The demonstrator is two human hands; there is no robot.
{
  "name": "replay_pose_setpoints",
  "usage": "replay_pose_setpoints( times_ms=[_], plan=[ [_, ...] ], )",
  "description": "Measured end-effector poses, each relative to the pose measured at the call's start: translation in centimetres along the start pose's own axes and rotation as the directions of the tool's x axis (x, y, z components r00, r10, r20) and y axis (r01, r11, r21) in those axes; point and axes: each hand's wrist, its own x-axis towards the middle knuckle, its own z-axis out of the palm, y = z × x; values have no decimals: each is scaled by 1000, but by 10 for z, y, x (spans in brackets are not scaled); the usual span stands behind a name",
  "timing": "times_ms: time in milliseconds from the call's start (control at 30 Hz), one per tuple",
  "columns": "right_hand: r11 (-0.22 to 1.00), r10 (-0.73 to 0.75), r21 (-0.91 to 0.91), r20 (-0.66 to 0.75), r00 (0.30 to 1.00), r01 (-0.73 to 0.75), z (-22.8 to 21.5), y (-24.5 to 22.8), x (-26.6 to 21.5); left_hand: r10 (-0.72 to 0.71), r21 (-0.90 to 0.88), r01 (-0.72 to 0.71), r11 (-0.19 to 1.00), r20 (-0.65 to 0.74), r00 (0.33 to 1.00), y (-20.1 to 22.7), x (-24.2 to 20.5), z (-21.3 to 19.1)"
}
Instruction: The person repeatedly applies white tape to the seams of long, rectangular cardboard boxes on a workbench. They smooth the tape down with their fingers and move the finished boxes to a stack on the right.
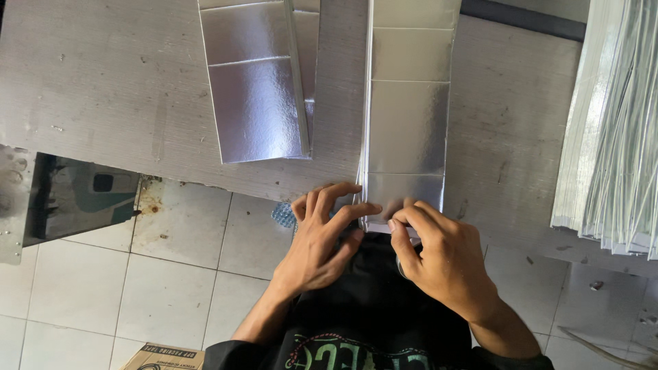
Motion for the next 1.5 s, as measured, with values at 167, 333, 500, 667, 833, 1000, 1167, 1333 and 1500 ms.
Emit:
replay_pose_setpoints(
  times_ms=[167, 333, 500, 667, 833, 1000, 1167, 1333, 1500],
  plan=[
    [999, -20, -39, -6, 1000, 19, 3, 2, -1, -18, -17, 18, 1000, -37, 999, 1, 2, 3],
    [998, -15, -56, -1, 1000, 14, 4, 3, -2, -41, -24, 39, 999, -81, 996, 5, 4, 5],
    [998, -31, -63, -9, 999, 30, 5, 4, -2, -49, 22, 54, 998, -166, 985, 10, 8, 10],
    [992, -30, -120, 0, 1000, 30, 4, 2, -4, -56, 62, 68, 996, -186, 981, 11, 9, 15],
    [938, -74, -336, 29, 997, 79, -6, -2, -5, -60, 72, 73, 995, -168, 984, 12, 9, 15],
    [856, 37, -517, 81, 996, 10, -21, 9, -13, -66, 74, 80, 994, -176, 982, 15, 10, 14],
    [901, 119, -425, 49, 992, -87, -38, 44, -32, -78, 76, 93, 993, -181, 980, 13, 10, 17],
    [977, 142, -156, -21, 990, -143, -42, 58, -36, -78, 72, 91, 993, -174, 982, 13, 11, 18],
    [984, 166, 75, -103, 981, -159, -30, 56, -32, -99, 90, 116, 989, -173, 980, 13, 10, 19]
  ],
)
